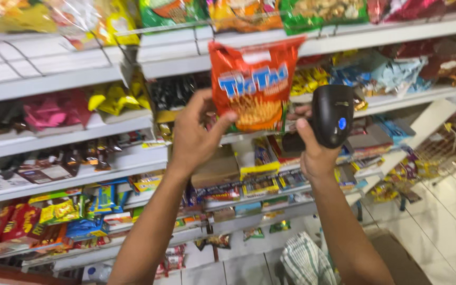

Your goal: The person scans the barcodes of various snack bags using a handheld scanner and places them into a cardboard box.

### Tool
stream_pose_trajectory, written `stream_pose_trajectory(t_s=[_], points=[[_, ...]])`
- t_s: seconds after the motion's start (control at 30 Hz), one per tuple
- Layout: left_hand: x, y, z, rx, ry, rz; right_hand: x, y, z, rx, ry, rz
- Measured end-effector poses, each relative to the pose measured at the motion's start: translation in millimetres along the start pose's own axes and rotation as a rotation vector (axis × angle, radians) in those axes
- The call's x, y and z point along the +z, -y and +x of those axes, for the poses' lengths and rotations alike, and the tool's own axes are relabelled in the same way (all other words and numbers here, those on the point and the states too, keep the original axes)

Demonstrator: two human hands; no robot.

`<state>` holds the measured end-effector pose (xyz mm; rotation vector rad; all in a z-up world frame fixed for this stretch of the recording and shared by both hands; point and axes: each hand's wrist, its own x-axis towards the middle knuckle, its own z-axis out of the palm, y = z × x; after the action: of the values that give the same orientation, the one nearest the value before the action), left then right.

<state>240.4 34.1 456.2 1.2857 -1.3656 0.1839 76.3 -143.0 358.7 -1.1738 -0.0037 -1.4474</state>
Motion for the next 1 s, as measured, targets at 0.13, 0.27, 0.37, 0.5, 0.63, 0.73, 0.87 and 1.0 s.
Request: stream_pose_trajectory(t_s=[0.13,0.27,0.37,0.5,0.63,0.73,0.87,1.0], points=[[-22,-22,51,0.113,-0.145,0.023,47,7,31,-0.186,0.022,-0.24],[-22,-36,99,0.201,-0.3,-0.065,82,23,68,-0.253,0.024,-0.289],[-19,-33,131,0.491,-0.293,-0.098,98,32,100,-0.125,0.023,-0.179],[-18,-17,165,0.511,-0.151,0.225,100,42,132,-0.225,-0.017,-0.429],[-15,-6,180,0.46,0.055,0.478,94,48,140,-0.298,0.062,-0.507],[-12,-7,177,0.282,0.191,0.583,92,52,136,-0.235,0.054,-0.568],[-12,-17,168,0.216,0.218,0.668,96,58,134,-0.211,0.067,-0.704],[-8,-26,160,0.363,0.064,0.757,99,68,137,-0.236,0.177,-0.767]])
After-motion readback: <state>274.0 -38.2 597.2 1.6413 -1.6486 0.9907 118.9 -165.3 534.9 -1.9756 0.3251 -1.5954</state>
